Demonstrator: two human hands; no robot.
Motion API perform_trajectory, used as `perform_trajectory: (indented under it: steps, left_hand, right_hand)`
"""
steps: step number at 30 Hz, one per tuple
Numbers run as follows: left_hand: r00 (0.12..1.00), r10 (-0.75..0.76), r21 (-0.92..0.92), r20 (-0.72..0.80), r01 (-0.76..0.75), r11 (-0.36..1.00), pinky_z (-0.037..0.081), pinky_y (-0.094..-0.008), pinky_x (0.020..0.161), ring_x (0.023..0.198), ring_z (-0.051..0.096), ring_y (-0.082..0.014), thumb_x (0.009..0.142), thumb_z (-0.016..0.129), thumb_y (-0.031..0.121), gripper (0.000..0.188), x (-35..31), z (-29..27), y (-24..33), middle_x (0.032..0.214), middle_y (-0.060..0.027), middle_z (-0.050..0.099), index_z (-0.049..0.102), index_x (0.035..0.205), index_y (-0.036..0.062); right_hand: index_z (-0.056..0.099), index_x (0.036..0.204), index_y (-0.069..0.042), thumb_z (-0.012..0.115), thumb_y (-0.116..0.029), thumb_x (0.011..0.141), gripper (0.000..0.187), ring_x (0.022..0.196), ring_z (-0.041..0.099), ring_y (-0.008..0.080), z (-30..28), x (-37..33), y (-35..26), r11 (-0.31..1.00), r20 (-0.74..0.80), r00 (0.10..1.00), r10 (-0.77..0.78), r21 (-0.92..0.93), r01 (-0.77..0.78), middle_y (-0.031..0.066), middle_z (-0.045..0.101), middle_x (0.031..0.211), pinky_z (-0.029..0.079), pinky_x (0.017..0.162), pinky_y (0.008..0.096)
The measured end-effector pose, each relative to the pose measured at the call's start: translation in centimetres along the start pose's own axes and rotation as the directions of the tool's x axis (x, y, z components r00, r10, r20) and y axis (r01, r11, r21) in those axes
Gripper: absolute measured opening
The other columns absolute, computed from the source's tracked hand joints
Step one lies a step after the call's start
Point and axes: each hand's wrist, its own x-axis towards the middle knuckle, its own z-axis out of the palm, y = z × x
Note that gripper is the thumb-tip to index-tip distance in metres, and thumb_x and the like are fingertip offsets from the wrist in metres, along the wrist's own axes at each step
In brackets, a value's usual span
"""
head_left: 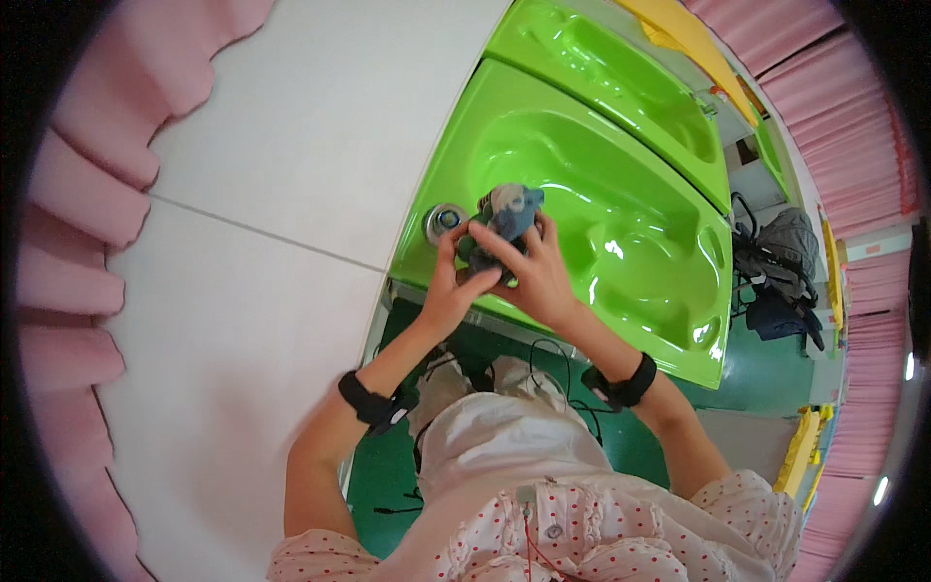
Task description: The person wrings out a cloth in a bowl of water, spreads it on a table, and wipes the table surface before moving to a sink to wipe a faucet.
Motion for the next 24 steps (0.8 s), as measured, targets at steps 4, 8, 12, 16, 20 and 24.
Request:
perform_trajectory:
  steps: [4, 8, 12, 16, 20, 24]
  left_hand:
    - [0.996, -0.079, -0.049, -0.048, 0.077, 0.996, 0.038, -0.0304, 0.090, 0.110, 0.043, -0.0166, 0.080, 0.063, 0.015, 0.050, 0.2, -0.4, -0.5, 0.115, -0.0088, 0.043, 0.037, 0.121, 0.0047]
    - [0.989, -0.145, -0.059, -0.038, 0.142, 0.988, 0.042, -0.0292, 0.082, 0.104, 0.047, -0.0165, 0.078, 0.066, 0.018, 0.050, 1.0, 0.3, 1.4, 0.108, -0.0088, 0.047, 0.039, 0.118, 0.0046]
    - [0.994, -0.075, 0.156, -0.076, 0.086, 0.984, 0.046, -0.0288, 0.073, 0.091, 0.054, -0.0157, 0.077, 0.068, 0.020, 0.051, 0.6, 0.1, 1.1, 0.110, -0.0096, 0.046, 0.039, 0.115, 0.0029]
    - [0.980, -0.170, -0.066, -0.103, 0.163, 0.984, 0.048, -0.0282, 0.069, 0.090, 0.055, -0.0145, 0.084, 0.059, 0.026, 0.045, 0.3, 0.5, 1.1, 0.110, -0.0082, 0.047, 0.037, 0.118, 0.0074]
    - [0.977, -0.179, -0.157, -0.114, 0.160, 0.975, 0.049, -0.0309, 0.074, 0.091, 0.057, -0.0182, 0.093, 0.037, 0.037, 0.038, 0.2, 0.4, -0.3, 0.116, -0.0070, 0.044, 0.037, 0.123, 0.0123]
    - [0.970, -0.189, -0.120, -0.151, 0.172, 0.978, 0.049, -0.0319, 0.076, 0.093, 0.057, -0.0195, 0.095, 0.028, 0.042, 0.044, -0.2, -0.2, -1.1, 0.116, -0.0076, 0.046, 0.037, 0.127, 0.0133]
  right_hand:
    - [0.045, 0.127, -0.027, 0.082, -0.021, 0.047, 0.089, 0.092, 0.042, 0.0434, 0.8, 1.4, -1.4, 0.997, 0.018, 0.997, 0.079, -0.028, -0.079, 0.0196, 0.046, 0.107, 0.039, 0.078, 0.0512]
    - [0.052, 0.114, -0.022, 0.082, -0.018, 0.047, 0.073, 0.090, 0.043, 0.0432, 1.3, 1.7, 0.4, 0.995, 0.025, 0.999, 0.040, -0.093, -0.038, 0.0197, 0.045, 0.107, 0.040, 0.076, 0.0501]
    - [0.056, 0.097, -0.015, 0.077, -0.013, 0.057, 0.046, 0.083, 0.048, 0.0366, 0.6, 1.8, -0.1, 0.992, -0.019, 0.992, 0.122, -0.023, -0.123, 0.0136, 0.051, 0.106, 0.045, 0.070, 0.0415]
    - [0.055, 0.087, -0.008, 0.073, -0.008, 0.068, 0.026, 0.072, 0.055, 0.0320, 0.5, 2.4, 1.4, 0.944, -0.132, 0.949, 0.285, 0.209, -0.254, 0.0120, 0.057, 0.089, 0.047, 0.065, 0.0364]
    - [0.055, 0.089, -0.003, 0.071, -0.009, 0.074, 0.022, 0.077, 0.059, 0.0183, 1.9, -1.5, 5.3, 0.743, -0.028, 0.843, 0.537, 0.488, -0.458, 0.0076, 0.061, 0.087, 0.047, 0.074, 0.0291]
    - [0.056, 0.098, -0.004, 0.071, -0.012, 0.076, 0.028, 0.085, 0.057, 0.0133, -0.4, -1.7, 3.4, 0.636, 0.038, 0.817, 0.575, 0.608, -0.475, 0.0052, 0.061, 0.093, 0.045, 0.080, 0.0275]
